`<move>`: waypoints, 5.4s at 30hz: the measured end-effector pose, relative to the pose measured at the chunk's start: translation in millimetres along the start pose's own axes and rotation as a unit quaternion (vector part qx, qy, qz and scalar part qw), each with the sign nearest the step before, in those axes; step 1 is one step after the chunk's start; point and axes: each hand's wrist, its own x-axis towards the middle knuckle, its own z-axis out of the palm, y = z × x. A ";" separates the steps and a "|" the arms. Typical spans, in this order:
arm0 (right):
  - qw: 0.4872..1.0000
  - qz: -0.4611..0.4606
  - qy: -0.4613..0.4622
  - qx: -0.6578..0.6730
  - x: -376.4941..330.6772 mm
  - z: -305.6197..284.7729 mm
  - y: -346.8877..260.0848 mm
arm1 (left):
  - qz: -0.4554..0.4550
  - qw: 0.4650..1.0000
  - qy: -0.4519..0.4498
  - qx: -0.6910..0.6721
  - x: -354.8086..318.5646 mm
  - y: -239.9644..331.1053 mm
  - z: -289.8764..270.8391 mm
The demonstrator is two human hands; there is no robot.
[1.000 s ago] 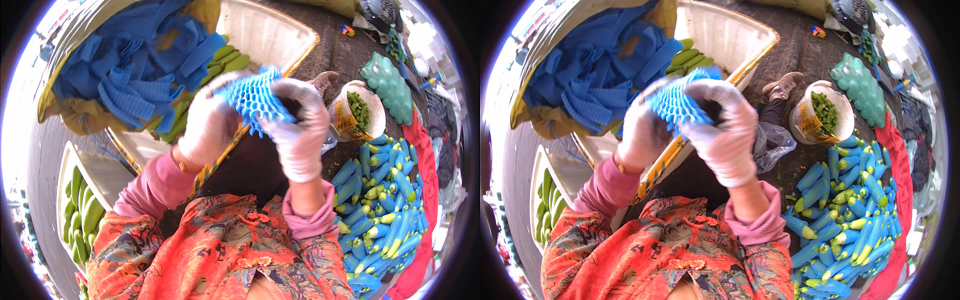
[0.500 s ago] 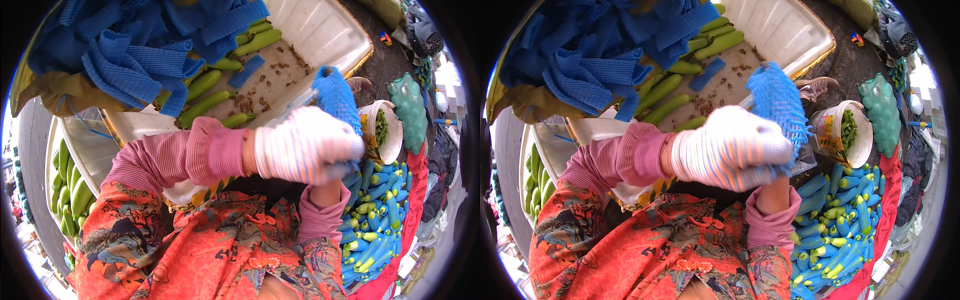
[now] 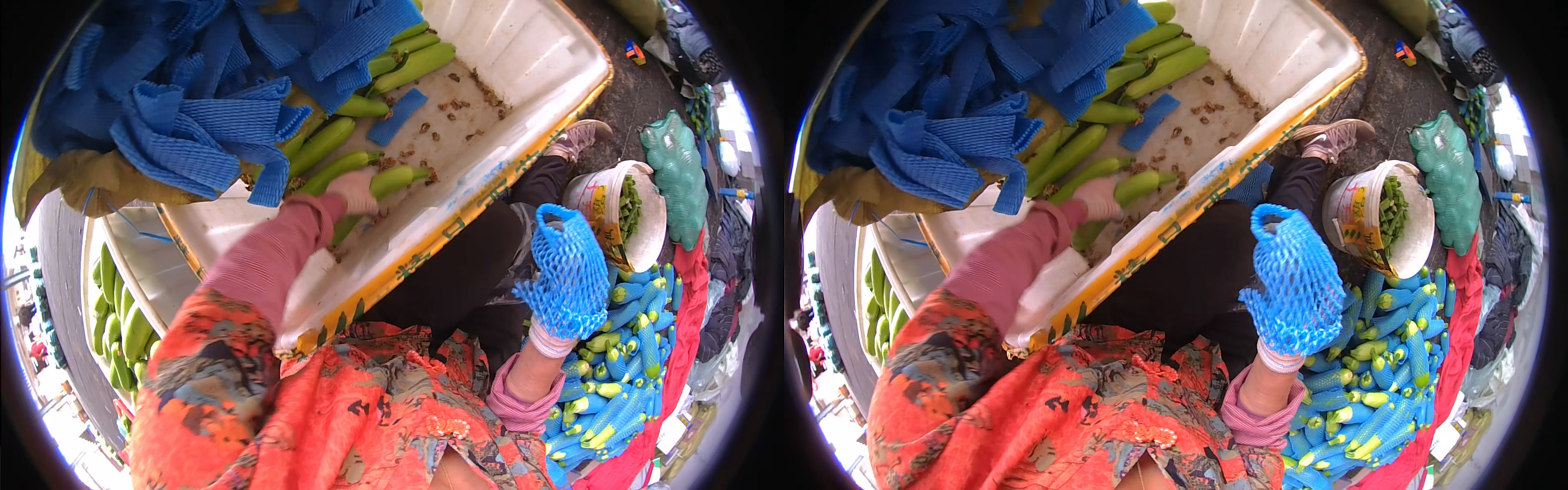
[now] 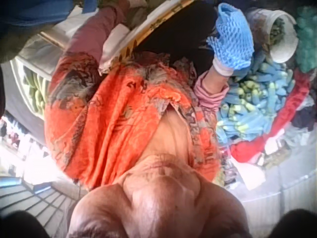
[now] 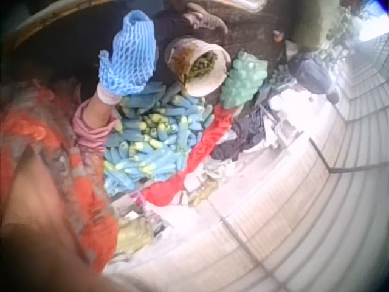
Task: The person sits on the ground and repeatedly picks up green vegetables, wraps each one in a blue foam net, and places the wrapped items into a plastic bag. The person handles the vegetables one at a time throughout the clip.
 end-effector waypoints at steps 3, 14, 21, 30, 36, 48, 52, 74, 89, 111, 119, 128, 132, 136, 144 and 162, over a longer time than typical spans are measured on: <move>0.994 -0.089 -0.039 -0.045 -5.9 0.5 -36.4 | 0.061 0.962 0.090 -0.250 5.5 18.9 -68.6; 0.787 -0.007 -0.054 0.615 -34.7 40.7 -68.1 | 0.352 0.789 0.188 -0.467 -178.5 223.5 -42.3; 0.574 0.093 -0.165 0.796 -40.9 36.3 -43.0 | 0.499 0.866 0.034 0.011 -279.2 196.7 -26.8; 0.355 0.161 -0.117 0.913 -10.0 26.6 -72.8 | 0.453 0.800 0.393 0.010 -128.1 194.1 -99.7; 0.435 0.122 -0.041 0.891 6.6 27.9 -53.4 | 0.638 0.666 0.363 0.132 -169.9 213.1 -62.6; 0.492 0.210 -0.019 0.845 8.4 -5.9 -49.5 | 0.672 0.623 0.395 0.072 -142.4 232.9 -38.2; 0.515 0.143 0.120 0.836 13.1 -8.8 -21.0 | 0.654 0.678 0.333 -0.036 -122.1 225.0 -25.3; 0.797 0.495 0.213 0.273 -123.7 -31.1 176.6 | -0.036 0.968 0.109 0.224 202.6 25.4 -7.9; 0.942 0.128 0.308 0.027 -96.0 -128.5 80.8 | -0.202 0.965 0.124 0.113 231.5 53.1 -10.0; 0.853 -0.017 0.088 0.515 73.3 13.4 -114.7 | 0.406 0.811 0.185 -0.379 -145.9 193.9 -95.8; 0.847 -0.145 0.254 0.445 36.9 -7.2 -128.7 | 0.422 0.773 0.430 -0.199 -148.5 187.5 -118.9; 0.894 -0.033 0.131 0.426 12.1 -1.0 -50.4 | 0.635 0.678 0.342 -0.143 -149.3 254.4 -49.7; 0.895 0.061 0.124 0.423 24.3 24.0 -10.9 | 0.608 0.732 0.304 -0.050 -119.4 234.9 -11.2; 0.889 0.128 0.159 0.411 48.2 21.4 32.2 | 0.461 0.818 0.336 -0.074 -40.9 178.9 -49.2; 0.878 0.239 0.161 0.381 -22.3 2.1 60.9 | -0.192 0.955 0.089 0.210 61.6 -87.6 24.8; 0.956 -0.237 0.156 0.077 58.4 33.5 -89.6 | 0.330 0.656 0.416 -0.537 -187.3 218.5 -150.9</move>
